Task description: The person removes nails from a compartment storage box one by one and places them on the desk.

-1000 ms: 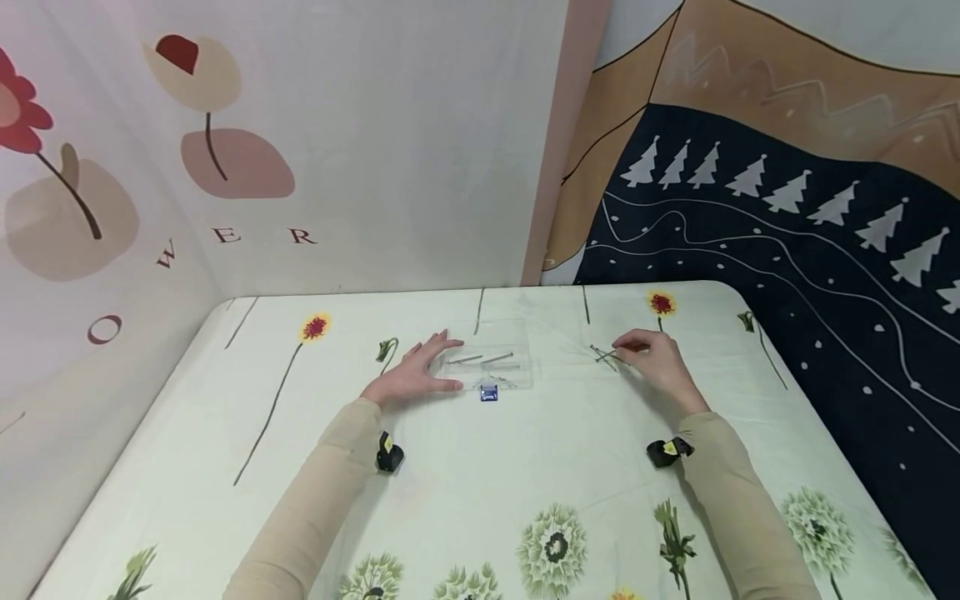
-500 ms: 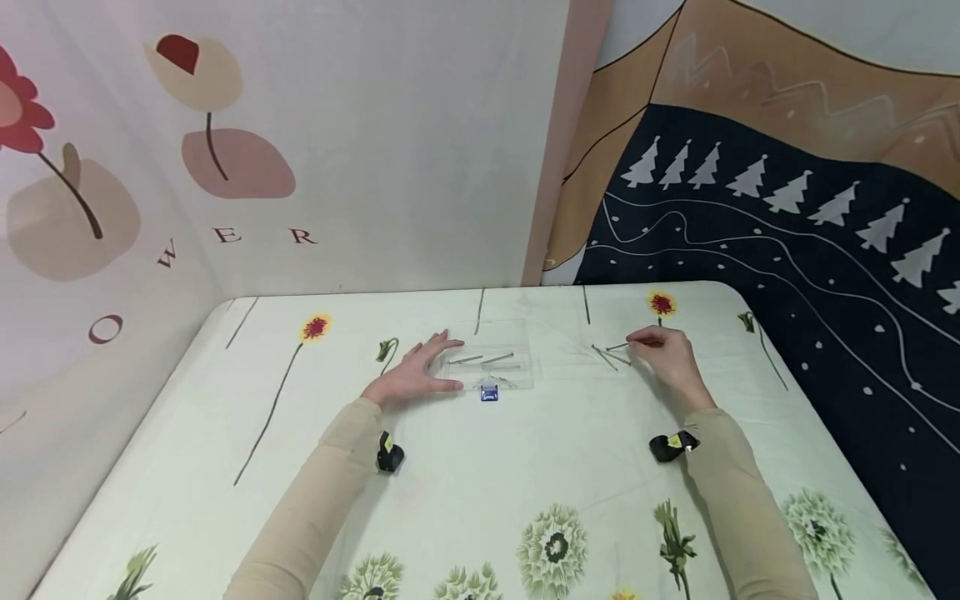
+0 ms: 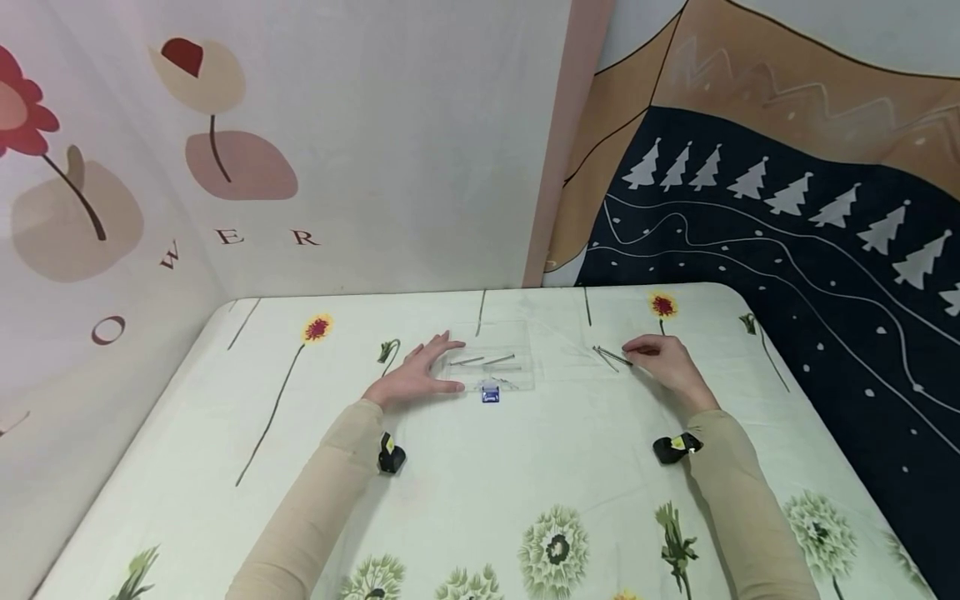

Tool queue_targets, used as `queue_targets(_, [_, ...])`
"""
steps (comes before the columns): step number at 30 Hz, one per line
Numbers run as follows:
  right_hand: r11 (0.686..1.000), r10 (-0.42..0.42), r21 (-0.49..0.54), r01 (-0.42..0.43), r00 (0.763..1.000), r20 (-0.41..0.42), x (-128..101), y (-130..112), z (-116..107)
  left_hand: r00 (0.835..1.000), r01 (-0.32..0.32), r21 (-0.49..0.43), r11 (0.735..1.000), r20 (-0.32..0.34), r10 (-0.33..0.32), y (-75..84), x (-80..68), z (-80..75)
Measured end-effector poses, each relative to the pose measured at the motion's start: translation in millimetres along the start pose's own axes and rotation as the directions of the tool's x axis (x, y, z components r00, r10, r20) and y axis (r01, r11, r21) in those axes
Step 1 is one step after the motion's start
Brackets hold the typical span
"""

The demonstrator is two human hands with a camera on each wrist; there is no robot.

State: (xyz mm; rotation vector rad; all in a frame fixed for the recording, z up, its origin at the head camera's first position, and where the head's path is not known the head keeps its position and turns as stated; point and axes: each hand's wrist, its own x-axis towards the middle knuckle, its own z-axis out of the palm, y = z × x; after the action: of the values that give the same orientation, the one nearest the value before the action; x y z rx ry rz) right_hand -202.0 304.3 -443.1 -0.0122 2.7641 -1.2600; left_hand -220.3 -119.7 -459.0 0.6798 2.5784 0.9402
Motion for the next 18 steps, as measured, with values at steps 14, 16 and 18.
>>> queue_targets(14, [0.992, -0.125, 0.004, 0.125, 0.992, -0.001, -5, -14, 7, 1.000, -0.005, 0.000, 1.000, 0.004, 0.005, -2.5, 0.0, 0.1])
queue_targets(16, [0.986, -0.164, 0.008, 0.164, 0.986, -0.005, -5, -19, 12, 1.000, -0.004, -0.002, 1.000, 0.006, 0.004, -2.5, 0.2, 0.5])
queue_targets(18, [0.977, -0.212, 0.018, 0.212, 0.977, -0.007, -4, -24, 18, 1.000, -0.003, 0.003, 1.000, 0.007, 0.003, -2.7, 0.4, 0.9])
